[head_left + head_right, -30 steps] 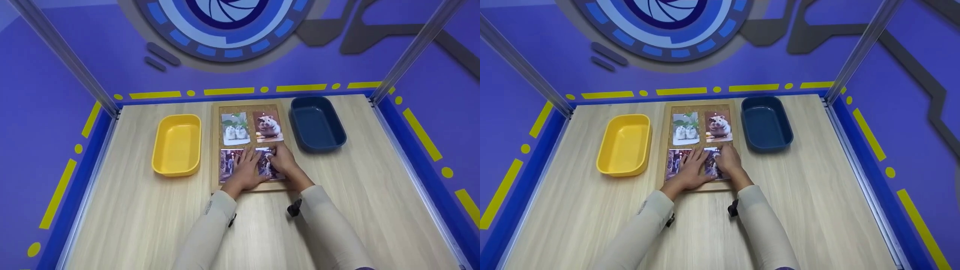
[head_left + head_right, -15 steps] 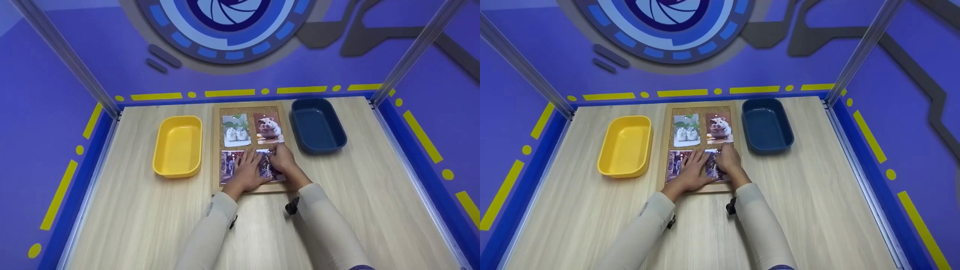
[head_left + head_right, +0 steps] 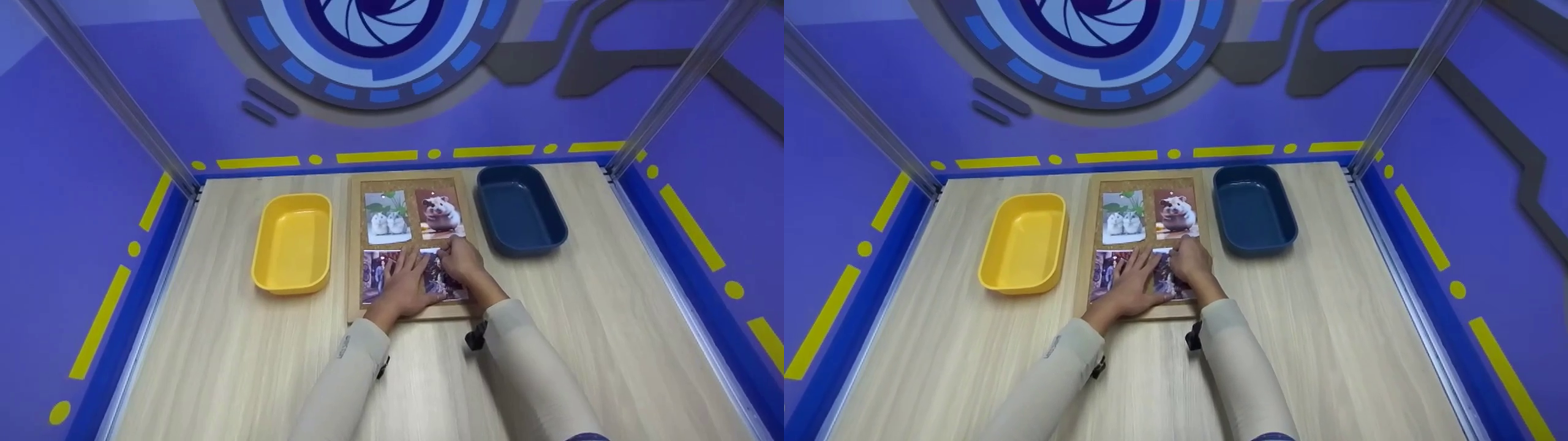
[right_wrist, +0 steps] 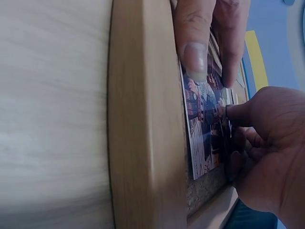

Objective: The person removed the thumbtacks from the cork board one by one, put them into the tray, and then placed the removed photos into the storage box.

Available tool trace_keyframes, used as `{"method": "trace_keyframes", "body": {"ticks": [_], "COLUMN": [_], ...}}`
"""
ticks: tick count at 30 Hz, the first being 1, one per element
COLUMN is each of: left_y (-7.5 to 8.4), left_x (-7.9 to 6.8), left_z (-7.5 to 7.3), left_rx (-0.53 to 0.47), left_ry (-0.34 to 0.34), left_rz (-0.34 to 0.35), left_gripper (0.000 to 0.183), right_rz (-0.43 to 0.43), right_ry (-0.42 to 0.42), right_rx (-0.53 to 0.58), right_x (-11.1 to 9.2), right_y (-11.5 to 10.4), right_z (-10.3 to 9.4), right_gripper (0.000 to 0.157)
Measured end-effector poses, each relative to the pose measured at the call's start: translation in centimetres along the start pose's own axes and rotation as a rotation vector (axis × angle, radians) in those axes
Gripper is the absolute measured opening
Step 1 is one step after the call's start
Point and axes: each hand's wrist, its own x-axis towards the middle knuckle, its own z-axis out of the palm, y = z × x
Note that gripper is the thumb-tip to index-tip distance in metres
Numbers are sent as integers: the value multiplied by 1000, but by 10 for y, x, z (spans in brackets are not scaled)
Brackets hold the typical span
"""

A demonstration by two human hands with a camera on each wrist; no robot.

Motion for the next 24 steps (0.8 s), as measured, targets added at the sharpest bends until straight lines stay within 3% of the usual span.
{"method": "trace_keyframes", "body": {"ticks": [9, 24], "left_y": [3, 3], "left_x": [-4, -1], "left_z": [-4, -3], "left_rx": [13, 29], "left_ry": [9, -9], "left_rz": [6, -3], "left_gripper": [100, 101], "right_rz": [19, -25], "right_ry": [2, -7], "right_rx": [-19, 38], "right_x": [1, 4], "right_y": [0, 7], "right_z": [2, -1], "right_gripper": [14, 12]}}
